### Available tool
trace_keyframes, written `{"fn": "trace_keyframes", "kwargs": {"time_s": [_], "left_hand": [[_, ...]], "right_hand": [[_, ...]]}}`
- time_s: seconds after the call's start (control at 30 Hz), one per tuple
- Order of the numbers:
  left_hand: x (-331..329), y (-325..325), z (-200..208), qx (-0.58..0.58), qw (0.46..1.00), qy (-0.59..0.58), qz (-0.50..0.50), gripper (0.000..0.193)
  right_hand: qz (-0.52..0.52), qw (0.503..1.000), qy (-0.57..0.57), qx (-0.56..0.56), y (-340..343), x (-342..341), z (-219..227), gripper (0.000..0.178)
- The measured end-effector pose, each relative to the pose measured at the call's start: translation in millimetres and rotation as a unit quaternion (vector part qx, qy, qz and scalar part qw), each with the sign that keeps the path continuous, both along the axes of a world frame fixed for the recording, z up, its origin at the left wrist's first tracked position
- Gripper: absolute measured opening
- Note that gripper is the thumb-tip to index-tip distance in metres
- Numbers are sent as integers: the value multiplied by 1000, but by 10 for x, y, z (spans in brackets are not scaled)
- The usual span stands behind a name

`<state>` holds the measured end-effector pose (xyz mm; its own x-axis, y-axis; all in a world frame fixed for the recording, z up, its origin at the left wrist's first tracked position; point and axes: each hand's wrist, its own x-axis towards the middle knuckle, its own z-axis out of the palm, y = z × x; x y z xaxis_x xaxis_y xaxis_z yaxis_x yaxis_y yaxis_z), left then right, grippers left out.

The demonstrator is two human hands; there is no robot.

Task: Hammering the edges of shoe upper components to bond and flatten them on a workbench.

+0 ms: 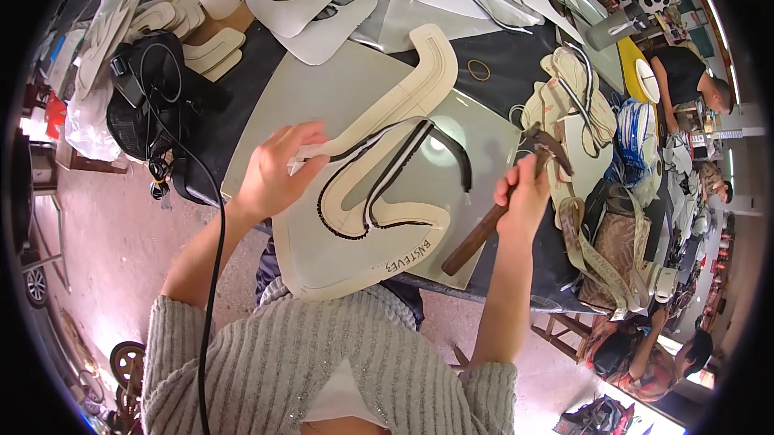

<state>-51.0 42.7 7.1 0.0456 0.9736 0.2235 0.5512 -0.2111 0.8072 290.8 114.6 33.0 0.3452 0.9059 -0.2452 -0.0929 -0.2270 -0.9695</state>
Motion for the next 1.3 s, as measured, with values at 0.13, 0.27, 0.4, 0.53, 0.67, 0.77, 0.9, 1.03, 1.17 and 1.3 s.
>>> {"fn": "trace_keyframes", "kwargs": {"time_s": [0.13, 0.27, 0.4, 0.53, 0.67, 0.77, 0.9, 1.03, 1.17, 1.3], "left_hand": [[226, -69, -74, 89, 989, 110, 48, 46], [391, 22, -101, 130, 977, 153, 66, 48], [410, 23, -175, 110, 982, 128, 86, 49], [391, 14, -174, 115, 981, 128, 87, 42], [304, 58, -148, 217, 946, 240, -29, 35], [280, 59, -143, 263, 909, 311, -90, 34], [289, 83, -87, 283, 870, 382, -132, 32], [287, 100, -136, 291, 872, 374, -123, 30], [263, 109, -131, 286, 883, 354, -117, 28], [258, 83, -222, 275, 904, 309, -108, 26]], "right_hand": [[189, 975, -105, 58, -180, -459, 410, 29], [366, 844, -357, 159, -173, -862, 289, 27], [489, 656, -540, 199, 17, -1006, 226, 23], [521, 604, -571, 196, 116, -1048, 221, 23], [529, 601, -572, 175, 185, -1004, 219, 23], [540, 599, -568, 166, 217, -1008, 196, 24], [529, 624, -541, 195, 221, -1025, 257, 26], [534, 596, -557, 223, 229, -1148, 380, 26], [582, 552, -570, 178, 263, -1158, 315, 26], [539, 587, -570, 201, 229, -1104, 302, 26]]}}
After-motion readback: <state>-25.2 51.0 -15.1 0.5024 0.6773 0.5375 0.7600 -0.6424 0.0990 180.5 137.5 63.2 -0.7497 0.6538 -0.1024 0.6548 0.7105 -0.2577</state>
